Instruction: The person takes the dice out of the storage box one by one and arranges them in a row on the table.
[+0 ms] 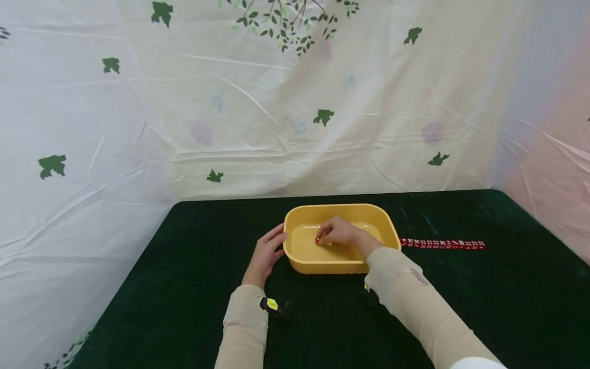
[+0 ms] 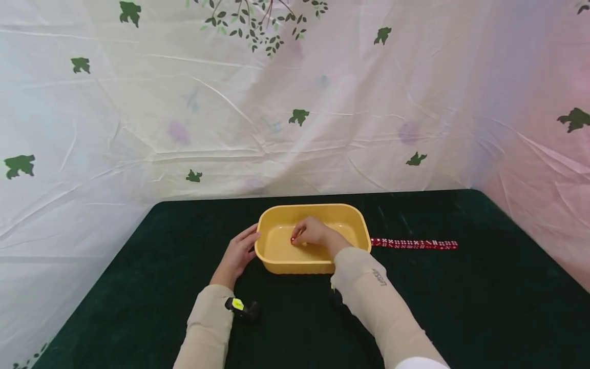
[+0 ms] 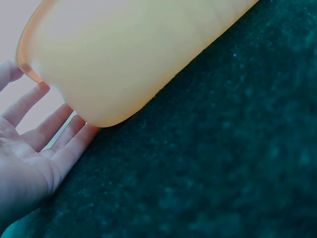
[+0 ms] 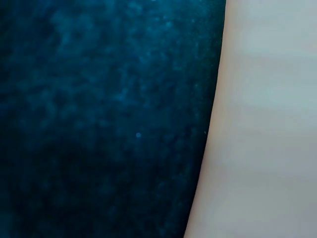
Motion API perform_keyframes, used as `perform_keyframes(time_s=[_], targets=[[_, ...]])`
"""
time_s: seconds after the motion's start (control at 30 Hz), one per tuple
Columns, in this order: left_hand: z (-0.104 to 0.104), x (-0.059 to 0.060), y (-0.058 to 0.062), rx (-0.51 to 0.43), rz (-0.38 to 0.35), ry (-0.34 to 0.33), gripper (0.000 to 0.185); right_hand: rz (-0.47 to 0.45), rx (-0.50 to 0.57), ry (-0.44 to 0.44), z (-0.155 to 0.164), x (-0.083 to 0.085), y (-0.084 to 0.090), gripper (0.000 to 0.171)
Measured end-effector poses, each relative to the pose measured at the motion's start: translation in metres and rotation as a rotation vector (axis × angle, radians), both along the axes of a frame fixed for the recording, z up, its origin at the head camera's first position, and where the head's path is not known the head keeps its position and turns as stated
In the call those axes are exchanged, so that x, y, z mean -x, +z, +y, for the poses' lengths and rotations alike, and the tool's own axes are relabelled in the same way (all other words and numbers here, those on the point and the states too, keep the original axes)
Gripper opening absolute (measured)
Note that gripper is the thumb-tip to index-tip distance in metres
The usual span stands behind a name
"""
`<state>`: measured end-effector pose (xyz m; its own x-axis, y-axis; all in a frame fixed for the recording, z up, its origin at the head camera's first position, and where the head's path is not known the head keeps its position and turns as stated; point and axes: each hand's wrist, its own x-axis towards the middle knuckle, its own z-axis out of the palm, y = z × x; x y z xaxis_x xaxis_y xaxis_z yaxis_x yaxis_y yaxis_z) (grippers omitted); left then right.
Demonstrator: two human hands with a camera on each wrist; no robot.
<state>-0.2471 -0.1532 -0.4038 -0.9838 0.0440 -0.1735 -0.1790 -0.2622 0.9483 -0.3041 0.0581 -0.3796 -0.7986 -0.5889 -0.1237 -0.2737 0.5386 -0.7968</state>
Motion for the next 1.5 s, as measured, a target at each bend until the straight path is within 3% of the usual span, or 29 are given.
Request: perform_keyframes(time_s=[0.57, 0.93, 1.5], targets=[[0.001, 0.0, 0.001, 0.018, -0.009, 0.011, 0.04, -0.072, 0.037, -0.052, 0.007, 0.0, 0.011, 0.014], [0.0, 0.0, 0.002, 0.013, -0.02, 0.018, 0.039, 0.016, 0.027, -0.044, 0.019, 0.003, 0.026, 0.013], [-0.001, 0.001, -0.001, 0.009, 0.0, -0.001, 0.041, 0.083, -0.045, -0.144, 0.065, 0.004, 0.055, 0.02]])
